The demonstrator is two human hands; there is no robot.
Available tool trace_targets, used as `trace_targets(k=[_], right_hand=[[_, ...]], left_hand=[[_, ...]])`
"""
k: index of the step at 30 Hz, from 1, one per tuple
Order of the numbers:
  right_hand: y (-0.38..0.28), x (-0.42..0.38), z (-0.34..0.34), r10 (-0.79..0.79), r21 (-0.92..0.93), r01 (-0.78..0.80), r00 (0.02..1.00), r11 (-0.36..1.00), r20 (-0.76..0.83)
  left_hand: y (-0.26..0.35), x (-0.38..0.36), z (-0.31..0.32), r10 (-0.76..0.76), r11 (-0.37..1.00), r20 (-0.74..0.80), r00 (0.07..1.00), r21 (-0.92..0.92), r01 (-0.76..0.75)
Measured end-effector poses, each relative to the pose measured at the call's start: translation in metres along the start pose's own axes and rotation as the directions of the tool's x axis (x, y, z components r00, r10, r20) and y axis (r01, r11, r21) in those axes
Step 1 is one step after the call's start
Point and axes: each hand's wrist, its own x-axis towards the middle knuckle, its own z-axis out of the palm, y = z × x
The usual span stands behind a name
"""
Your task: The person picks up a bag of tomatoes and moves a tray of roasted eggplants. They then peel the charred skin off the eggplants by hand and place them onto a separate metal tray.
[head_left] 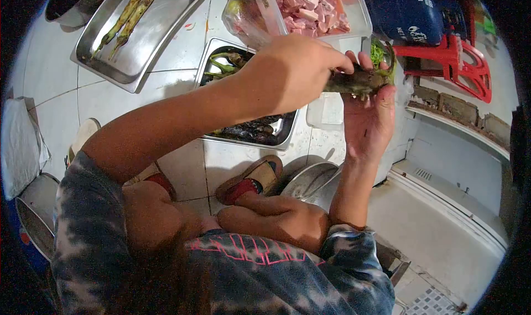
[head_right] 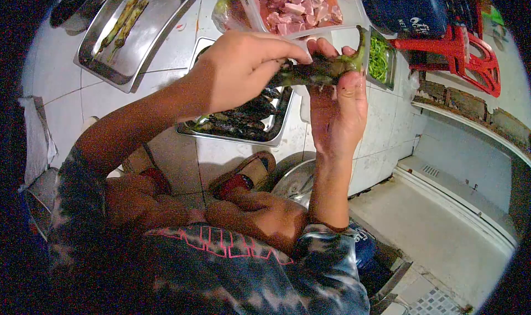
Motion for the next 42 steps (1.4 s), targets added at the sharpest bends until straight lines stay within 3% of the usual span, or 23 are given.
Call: trace_targets(k=[11, 14, 23, 26, 29, 33, 42], right_hand=[[0.007, -0.006, 0.013, -0.041, -0.229, 0.033, 0.999, 0.973, -0.029], [0.01, -0.007, 0.018, -0.059, -0.271, 0.048, 0.998, 0.961, -0.033], [0.016, -0.008, 0.028, -0.078, -0.288, 0.058, 0.995, 0.956, -0.058], [0.017, -0.007, 0.029, -0.093, -0.241, 0.077, 0.994, 0.968, -0.057], [0.012, -0.006, 0.025, -0.077, -0.116, 0.066, 0.993, 0.991, -0.092], [0.008, -0.005, 0.02, -0.053, -0.1, 0.045, 0.996, 0.994, -0.078], [0.013, -0.009, 0.022, -0.05, -0.161, 0.041, 0.998, 0.986, -0.049]], left_hand=[[0.013, 0.002, -0.006, 0.152, 0.945, -0.016, 0.988, 0.294, -0.141], [0.011, 0.002, -0.007, 0.16, 0.934, 0.008, 0.987, 0.321, -0.154], [0.006, 0.002, -0.003, 0.163, 0.933, -0.111, 0.98, 0.34, -0.117], [0.007, 0.006, -0.008, 0.156, 0.955, -0.125, 0.98, 0.271, -0.117], [0.01, 0.011, -0.019, 0.023, 0.994, -0.001, 1.0, 0.104, -0.023], [0.004, 0.013, -0.026, -0.04, 0.993, 0.13, 0.991, -0.107, 0.054], [0.014, 0.006, -0.021, 0.005, 0.966, 0.101, 0.995, 0.258, -0.031]])
